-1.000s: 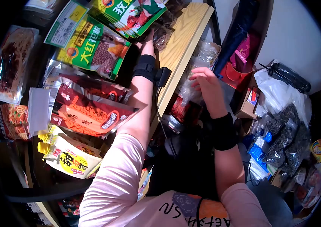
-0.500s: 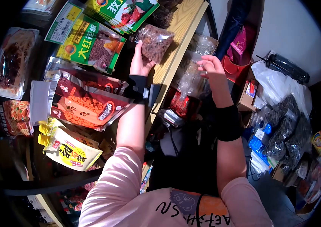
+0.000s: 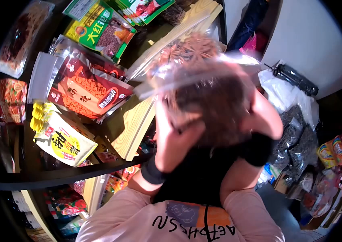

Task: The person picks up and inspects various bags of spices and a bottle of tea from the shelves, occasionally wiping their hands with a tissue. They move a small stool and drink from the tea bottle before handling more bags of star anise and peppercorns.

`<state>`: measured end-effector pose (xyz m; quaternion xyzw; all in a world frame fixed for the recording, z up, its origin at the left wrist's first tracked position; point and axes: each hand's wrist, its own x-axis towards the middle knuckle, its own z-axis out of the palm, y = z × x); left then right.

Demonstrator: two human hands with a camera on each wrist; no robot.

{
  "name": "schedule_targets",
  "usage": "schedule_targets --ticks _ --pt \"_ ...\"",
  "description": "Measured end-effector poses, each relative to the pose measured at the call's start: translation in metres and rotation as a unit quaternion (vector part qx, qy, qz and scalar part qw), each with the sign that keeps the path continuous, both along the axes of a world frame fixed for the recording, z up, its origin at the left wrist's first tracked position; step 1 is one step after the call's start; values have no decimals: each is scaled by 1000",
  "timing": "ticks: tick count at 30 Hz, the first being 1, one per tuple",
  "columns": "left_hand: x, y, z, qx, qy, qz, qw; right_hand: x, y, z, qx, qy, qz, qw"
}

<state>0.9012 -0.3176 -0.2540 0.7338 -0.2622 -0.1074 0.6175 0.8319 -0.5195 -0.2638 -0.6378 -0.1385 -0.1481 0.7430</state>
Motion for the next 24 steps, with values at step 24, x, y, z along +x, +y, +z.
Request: schedule_targets --ticks 24 --pt "-17 -10 20 -29 -157 -50 986 -44 -3 35 -5 43 -3 999"
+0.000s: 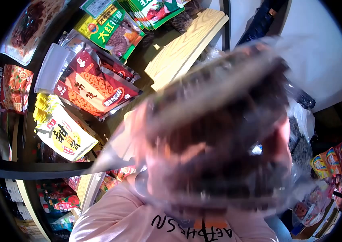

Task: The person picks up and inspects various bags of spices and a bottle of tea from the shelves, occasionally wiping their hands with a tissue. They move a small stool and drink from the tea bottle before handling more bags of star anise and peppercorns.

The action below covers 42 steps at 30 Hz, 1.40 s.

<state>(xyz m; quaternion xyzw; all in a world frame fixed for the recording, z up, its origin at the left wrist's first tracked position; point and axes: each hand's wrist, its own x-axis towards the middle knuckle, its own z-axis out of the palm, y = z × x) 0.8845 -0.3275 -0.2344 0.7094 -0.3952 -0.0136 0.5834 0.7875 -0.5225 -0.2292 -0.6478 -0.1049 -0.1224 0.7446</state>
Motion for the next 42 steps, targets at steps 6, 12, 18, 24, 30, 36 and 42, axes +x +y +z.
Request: schedule_targets --ticks 6,12,18,24,30,36,42 --pt "13 -1 -6 76 23 78 994 32 7 -11 -14 -18 -52 998" --pt "9 -19 -40 -6 125 28 992 22 2 -29 -265 -61 -157 949" --pt "-40 -42 -49 -109 355 -172 913 -47 1 -44 -210 41 -226 950" --pt "-83 -76 -74 -28 512 -335 790 -151 8 -76 128 130 -319 930" --pt "-145 -153 -96 15 520 -348 780 -231 -9 -76 252 124 -476 833" --pt "-164 -255 -160 86 369 -449 809 -281 -101 -114 147 183 -598 767" --pt "-155 -244 -199 218 -48 -363 905 -278 -152 -205 -203 287 -691 632"
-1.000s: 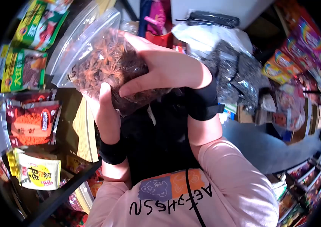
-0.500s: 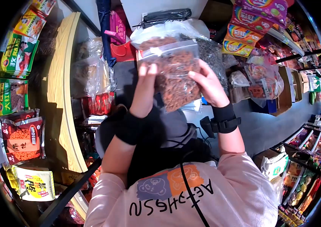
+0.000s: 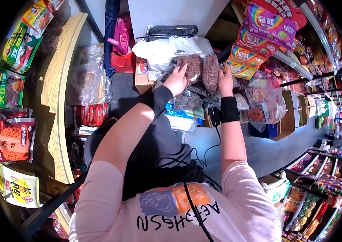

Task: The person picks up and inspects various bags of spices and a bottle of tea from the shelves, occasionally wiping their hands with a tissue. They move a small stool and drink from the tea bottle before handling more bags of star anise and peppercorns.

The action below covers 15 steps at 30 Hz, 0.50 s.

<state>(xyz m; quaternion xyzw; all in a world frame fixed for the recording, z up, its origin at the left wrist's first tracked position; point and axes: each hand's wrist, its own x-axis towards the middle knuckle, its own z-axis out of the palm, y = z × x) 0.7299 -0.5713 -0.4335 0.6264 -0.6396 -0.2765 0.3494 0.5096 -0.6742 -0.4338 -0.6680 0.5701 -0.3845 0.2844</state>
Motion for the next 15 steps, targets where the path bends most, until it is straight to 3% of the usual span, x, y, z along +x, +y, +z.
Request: schedule_targets --ticks 4,6,9,11,13,15 --pt "16 26 7 -17 66 -50 996 6 19 35 -167 78 28 982" --pt "22 36 12 -44 18 -51 998 14 38 59 -166 77 47 982" --pt "44 60 33 -85 74 -62 992 17 45 57 -77 116 130 982" --pt "77 88 67 6 242 -7 970 22 51 70 -98 165 130 973" --pt "135 119 87 -111 267 41 956 36 63 91 -182 227 115 950" --pt "208 147 100 -188 233 129 945 66 81 114 -205 157 136 957"
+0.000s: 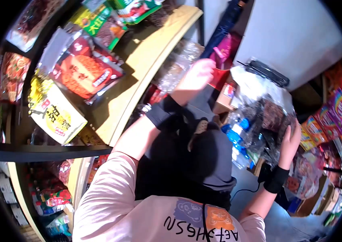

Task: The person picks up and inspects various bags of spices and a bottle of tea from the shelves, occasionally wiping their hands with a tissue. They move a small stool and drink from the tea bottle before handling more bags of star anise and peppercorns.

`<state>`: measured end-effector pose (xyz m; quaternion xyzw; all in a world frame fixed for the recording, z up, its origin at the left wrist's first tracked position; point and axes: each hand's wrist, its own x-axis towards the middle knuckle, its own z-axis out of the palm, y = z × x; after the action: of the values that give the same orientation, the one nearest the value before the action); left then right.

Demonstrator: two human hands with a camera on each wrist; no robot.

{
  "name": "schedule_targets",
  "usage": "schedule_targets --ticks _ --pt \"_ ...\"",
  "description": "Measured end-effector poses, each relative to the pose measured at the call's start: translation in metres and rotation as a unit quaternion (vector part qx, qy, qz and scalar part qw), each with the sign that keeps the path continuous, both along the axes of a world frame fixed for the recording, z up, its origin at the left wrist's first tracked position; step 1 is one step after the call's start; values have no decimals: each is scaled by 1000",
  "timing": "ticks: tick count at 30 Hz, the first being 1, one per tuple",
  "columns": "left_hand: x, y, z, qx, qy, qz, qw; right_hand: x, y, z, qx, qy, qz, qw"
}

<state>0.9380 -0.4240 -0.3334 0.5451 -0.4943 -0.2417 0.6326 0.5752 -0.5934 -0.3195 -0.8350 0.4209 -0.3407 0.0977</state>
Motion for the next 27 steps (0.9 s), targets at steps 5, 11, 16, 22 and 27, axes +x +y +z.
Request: schedule_targets --ticks 5,11,16,22,27 --pt "147 57 -13 -111 208 388 891 153 76 62 151 -159 192 957" --pt "253 68 -8 -126 92 469 869 334 115 50 299 -280 333 849" --pt "344 68 -32 -253 81 436 860 388 132 -17 322 -284 355 830" --pt "351 56 -26 -185 123 446 867 417 117 -42 330 -345 324 817" --pt "350 52 -26 -158 161 447 866 424 121 -47 334 -329 304 830"
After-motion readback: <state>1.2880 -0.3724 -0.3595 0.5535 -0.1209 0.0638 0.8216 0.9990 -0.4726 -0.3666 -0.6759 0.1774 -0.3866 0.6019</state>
